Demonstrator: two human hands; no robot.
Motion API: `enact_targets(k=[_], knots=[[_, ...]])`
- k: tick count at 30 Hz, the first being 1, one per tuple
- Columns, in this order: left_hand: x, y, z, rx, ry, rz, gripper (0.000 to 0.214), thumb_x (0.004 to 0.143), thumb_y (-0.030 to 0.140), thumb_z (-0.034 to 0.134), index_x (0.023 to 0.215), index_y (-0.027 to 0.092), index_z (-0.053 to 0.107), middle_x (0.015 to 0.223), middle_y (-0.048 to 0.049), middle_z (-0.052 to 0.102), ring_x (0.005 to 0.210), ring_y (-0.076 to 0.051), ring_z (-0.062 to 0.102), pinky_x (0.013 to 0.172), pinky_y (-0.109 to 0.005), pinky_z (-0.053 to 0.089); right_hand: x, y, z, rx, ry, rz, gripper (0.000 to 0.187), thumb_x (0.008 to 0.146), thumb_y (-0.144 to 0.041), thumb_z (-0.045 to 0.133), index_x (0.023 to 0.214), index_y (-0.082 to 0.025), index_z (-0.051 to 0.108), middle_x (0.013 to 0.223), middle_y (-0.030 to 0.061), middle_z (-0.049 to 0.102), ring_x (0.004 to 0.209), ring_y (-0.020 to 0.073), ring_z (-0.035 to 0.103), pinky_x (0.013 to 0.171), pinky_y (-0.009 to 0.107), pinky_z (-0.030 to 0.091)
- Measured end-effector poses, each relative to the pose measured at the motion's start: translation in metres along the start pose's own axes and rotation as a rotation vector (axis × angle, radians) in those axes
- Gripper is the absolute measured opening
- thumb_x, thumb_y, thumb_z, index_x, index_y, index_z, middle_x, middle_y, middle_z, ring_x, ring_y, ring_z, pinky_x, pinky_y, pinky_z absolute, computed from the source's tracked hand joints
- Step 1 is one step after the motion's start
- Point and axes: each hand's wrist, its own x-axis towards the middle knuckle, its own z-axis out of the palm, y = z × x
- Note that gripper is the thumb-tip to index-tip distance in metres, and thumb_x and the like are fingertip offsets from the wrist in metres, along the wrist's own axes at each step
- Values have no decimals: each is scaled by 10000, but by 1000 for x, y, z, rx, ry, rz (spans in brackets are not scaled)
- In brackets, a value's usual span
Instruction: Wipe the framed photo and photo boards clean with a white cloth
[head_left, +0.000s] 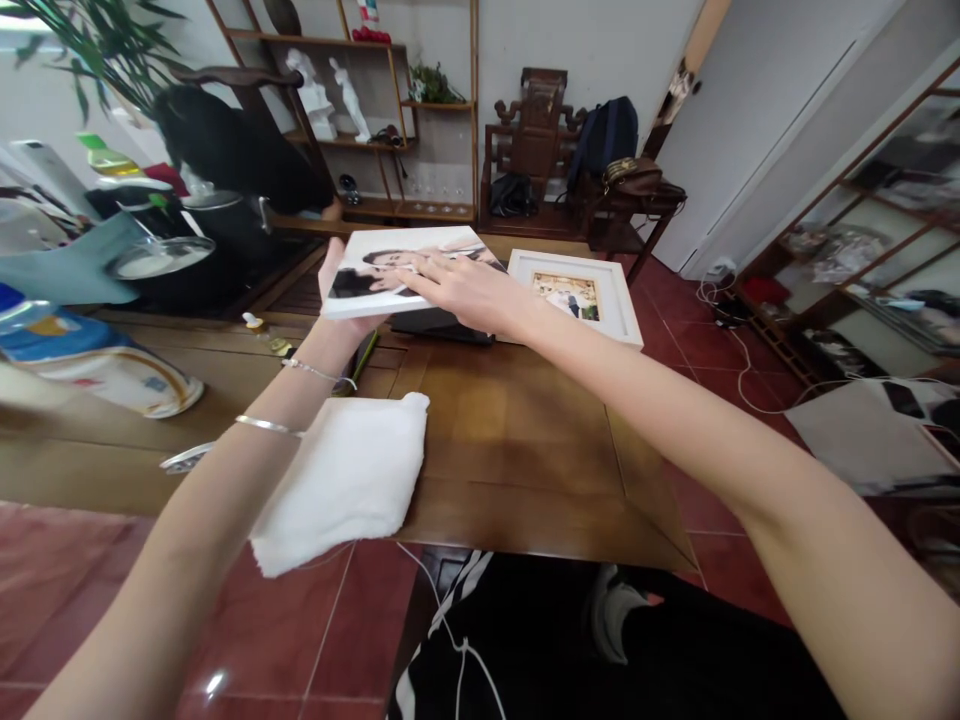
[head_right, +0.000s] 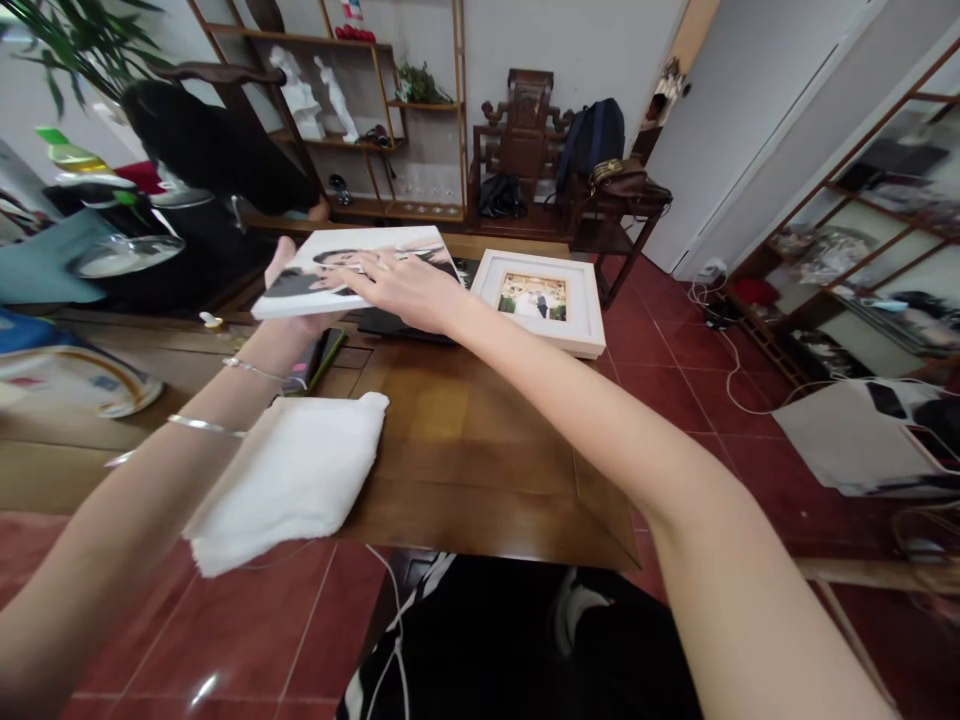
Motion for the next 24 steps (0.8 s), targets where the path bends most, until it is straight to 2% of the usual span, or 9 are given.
enact_targets(k=[3,6,8,10,12,16,21,24], knots=[[3,-13,-12,-3,146,-48,378,981,375,292,1075,136,569,980,-57,695,964,-181,660,848,-305,540,10,-3,6,33,37,123,630,847,57,262,1449,-128,284,1502,138,401,1368,288,401,1051,504,406],[0,-38,-32,51,348,-230,253,950,237,370,1108,128,535,1040,-159,652,996,-258,659,821,-407,554,16,-3,11,46,33,194,606,872,29,278,1461,-112,271,1505,163,386,1378,313,380,1063,509,391],[-4,-54,-42,90,439,-330,262,910,146,439,1155,109,523,1116,-220,610,1047,-308,637,837,-483,538,19,-2,15,36,31,198,635,853,48,280,1469,-105,264,1509,177,377,1379,331,373,1063,519,386],[-4,-65,-48,113,497,-342,296,898,121,493,1192,120,524,1174,-208,586,1069,-291,623,875,-483,524,21,-2,18,18,37,195,668,823,80,262,1469,-95,269,1496,180,398,1369,334,383,1048,511,400],[3,-72,-48,129,542,-305,295,923,195,542,1214,143,536,1204,-149,581,1053,-245,617,883,-444,526,23,-2,22,-2,35,192,680,808,96,243,1462,-84,284,1468,178,437,1346,328,414,1016,489,433],[25,-76,-46,141,591,-279,356,928,351,585,1227,160,551,1223,-96,578,1031,-226,607,857,-436,535,26,-2,30,-11,50,182,668,808,94,257,1450,-83,313,1456,184,455,1296,316,475,983,472,464],[45,-79,-48,95,561,-271,339,933,340,578,1222,165,554,1224,-99,578,1031,-223,608,861,-432,534,26,0,33,50,69,223,604,851,66,286,1430,-94,341,1448,196,465,1307,282,473,1010,452,446],[49,-84,-49,30,501,-277,339,933,340,578,1221,164,555,1224,-99,578,1031,-224,608,860,-432,534,24,-1,30,131,70,232,559,871,45,316,1420,-59,341,1459,237,434,1317,300,462,1037,479,415]])
